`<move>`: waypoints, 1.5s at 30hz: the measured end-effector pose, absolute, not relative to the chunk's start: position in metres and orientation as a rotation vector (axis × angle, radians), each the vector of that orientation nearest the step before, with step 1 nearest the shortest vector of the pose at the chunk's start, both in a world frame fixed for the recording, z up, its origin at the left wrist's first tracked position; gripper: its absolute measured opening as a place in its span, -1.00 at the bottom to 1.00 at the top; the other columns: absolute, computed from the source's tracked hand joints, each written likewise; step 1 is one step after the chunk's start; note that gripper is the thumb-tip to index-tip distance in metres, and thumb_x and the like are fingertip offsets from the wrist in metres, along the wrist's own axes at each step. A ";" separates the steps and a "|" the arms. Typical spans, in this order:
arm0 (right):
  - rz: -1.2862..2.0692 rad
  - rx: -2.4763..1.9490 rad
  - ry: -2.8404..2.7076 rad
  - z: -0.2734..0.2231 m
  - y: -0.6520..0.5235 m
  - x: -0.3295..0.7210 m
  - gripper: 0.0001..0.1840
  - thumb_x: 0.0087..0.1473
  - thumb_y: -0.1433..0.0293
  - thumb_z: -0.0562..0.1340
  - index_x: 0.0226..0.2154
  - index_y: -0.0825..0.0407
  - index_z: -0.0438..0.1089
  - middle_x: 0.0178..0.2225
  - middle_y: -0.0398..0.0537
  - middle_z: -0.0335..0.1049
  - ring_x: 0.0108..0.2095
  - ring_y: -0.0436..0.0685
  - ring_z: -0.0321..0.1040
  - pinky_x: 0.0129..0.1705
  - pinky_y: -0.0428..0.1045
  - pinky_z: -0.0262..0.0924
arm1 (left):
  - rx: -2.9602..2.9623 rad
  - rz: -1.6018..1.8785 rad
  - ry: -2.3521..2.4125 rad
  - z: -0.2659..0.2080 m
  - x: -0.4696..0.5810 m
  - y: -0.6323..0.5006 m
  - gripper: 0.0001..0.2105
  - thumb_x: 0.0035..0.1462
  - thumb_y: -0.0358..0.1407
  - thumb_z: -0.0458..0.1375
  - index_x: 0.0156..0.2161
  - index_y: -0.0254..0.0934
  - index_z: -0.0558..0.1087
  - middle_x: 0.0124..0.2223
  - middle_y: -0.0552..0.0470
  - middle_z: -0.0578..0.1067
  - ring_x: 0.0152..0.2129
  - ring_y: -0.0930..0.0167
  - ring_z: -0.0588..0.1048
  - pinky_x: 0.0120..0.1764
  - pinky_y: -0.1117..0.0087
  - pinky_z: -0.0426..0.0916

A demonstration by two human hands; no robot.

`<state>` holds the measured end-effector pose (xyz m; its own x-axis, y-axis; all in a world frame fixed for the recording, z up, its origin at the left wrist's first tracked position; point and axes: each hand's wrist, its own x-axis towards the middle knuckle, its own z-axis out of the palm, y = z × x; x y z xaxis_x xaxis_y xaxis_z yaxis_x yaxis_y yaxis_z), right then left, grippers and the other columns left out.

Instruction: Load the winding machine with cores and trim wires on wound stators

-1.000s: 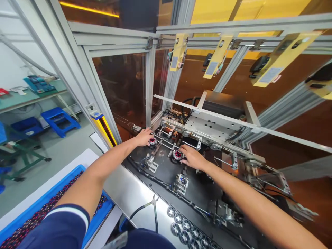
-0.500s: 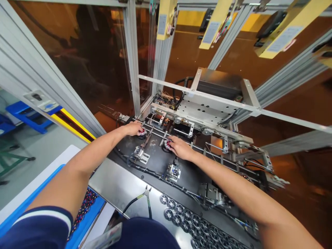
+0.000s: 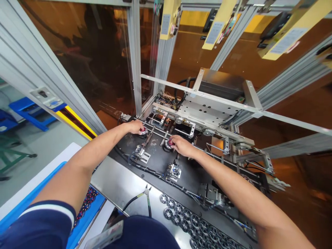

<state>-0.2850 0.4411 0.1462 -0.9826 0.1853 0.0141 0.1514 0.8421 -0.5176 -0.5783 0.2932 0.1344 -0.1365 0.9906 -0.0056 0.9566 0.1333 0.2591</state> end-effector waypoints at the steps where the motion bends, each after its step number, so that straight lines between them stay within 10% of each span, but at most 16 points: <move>1: 0.845 -0.280 -2.931 0.154 0.439 -0.285 -0.97 0.09 0.49 0.27 -0.39 0.10 0.42 -0.05 0.18 0.44 0.02 0.27 0.37 0.13 0.23 0.24 | 1.936 0.266 2.215 0.136 -0.576 0.292 -0.68 0.26 -0.20 0.16 0.06 -0.31 0.40 0.04 -0.11 0.47 -0.10 0.28 0.50 -0.08 0.13 0.47; 9: 1.108 -0.158 -2.720 0.216 0.331 -0.226 -0.90 0.23 0.33 0.16 -0.24 -0.02 0.37 0.05 0.08 0.37 0.03 0.20 0.37 0.08 0.17 0.29 | 1.827 0.518 2.282 0.167 -0.551 0.248 -0.68 0.27 -0.22 0.16 0.08 -0.29 0.39 0.11 -0.13 0.43 -0.02 0.25 0.47 -0.01 0.07 0.43; 21: 0.873 -0.035 -2.950 0.081 0.156 -0.270 -0.88 0.23 0.42 0.21 -0.18 0.11 0.40 -0.10 0.03 0.42 -0.13 0.13 0.41 -0.08 0.11 0.39 | 1.494 0.445 2.399 0.091 -0.432 0.030 -0.73 0.28 -0.22 0.15 0.01 -0.31 0.42 -0.02 -0.09 0.49 -0.18 0.34 0.52 -0.14 0.19 0.49; 29: 0.525 0.012 -2.997 0.113 0.168 -0.273 -0.77 0.25 0.32 0.23 -0.08 0.08 0.41 -0.03 0.01 0.41 -0.08 0.14 0.41 -0.06 0.13 0.39 | 1.597 0.460 2.613 0.089 -0.415 0.017 -0.81 0.27 -0.25 0.14 -0.10 -0.32 0.46 -0.09 -0.08 0.52 -0.18 0.33 0.53 -0.13 0.18 0.49; 38: 0.142 -0.705 -2.903 0.205 0.401 -0.056 -0.83 0.20 0.55 0.15 -0.24 0.18 0.46 -0.08 0.28 0.43 -0.03 0.27 0.37 0.05 0.24 0.29 | 2.210 0.584 2.192 0.208 -0.389 0.179 -0.75 0.28 -0.20 0.07 -0.02 -0.23 0.45 0.12 -0.14 0.47 0.10 0.22 0.42 0.16 0.10 0.33; 45: 0.099 -1.142 -2.925 0.184 0.485 0.012 -0.80 0.23 0.32 0.25 -0.16 0.11 0.42 -0.11 -0.02 0.44 -0.12 0.13 0.42 -0.06 0.14 0.38 | 2.443 0.196 1.761 0.201 -0.311 0.370 -0.63 0.02 -0.41 0.31 -0.02 -0.25 0.48 0.17 -0.19 0.42 0.22 0.11 0.27 0.18 0.06 0.26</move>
<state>0.0116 0.4851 0.1841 -0.7358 0.6768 -0.0225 0.6768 0.7338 -0.0587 -0.3114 0.3705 0.2010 0.3133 0.9491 0.0326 0.9330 -0.3140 0.1760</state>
